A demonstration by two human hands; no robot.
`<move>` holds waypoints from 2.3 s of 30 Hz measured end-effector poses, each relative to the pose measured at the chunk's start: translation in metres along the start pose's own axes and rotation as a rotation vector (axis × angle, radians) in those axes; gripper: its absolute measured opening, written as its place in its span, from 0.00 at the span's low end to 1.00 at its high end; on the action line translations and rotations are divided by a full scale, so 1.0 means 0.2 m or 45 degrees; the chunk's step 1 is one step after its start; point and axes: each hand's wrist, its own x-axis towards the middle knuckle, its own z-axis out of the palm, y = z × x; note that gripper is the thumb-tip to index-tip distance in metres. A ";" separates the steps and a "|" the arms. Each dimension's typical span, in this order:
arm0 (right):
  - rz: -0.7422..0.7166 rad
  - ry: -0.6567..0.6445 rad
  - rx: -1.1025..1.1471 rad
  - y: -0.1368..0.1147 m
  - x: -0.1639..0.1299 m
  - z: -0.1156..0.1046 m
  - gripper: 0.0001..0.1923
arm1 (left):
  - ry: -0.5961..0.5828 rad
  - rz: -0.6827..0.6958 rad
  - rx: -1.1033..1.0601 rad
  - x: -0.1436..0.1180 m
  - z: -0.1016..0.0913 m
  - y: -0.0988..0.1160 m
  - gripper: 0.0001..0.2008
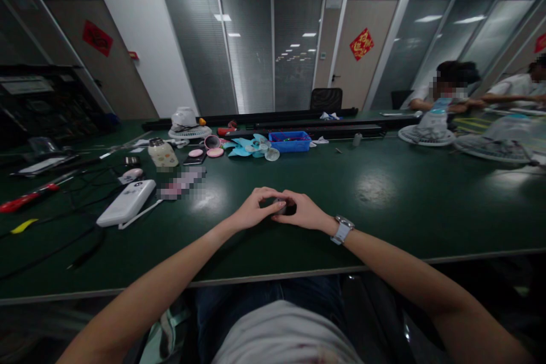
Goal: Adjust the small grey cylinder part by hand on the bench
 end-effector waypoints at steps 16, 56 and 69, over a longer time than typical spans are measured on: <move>-0.012 -0.012 -0.032 -0.01 0.00 -0.01 0.16 | 0.015 0.016 -0.088 0.00 0.03 -0.02 0.09; 0.024 -0.025 0.008 0.00 0.00 0.00 0.17 | -0.002 -0.099 -0.274 0.01 0.02 0.00 0.11; 0.005 -0.023 0.049 -0.02 -0.01 -0.01 0.17 | 0.076 -0.126 -0.253 0.00 0.01 -0.02 0.12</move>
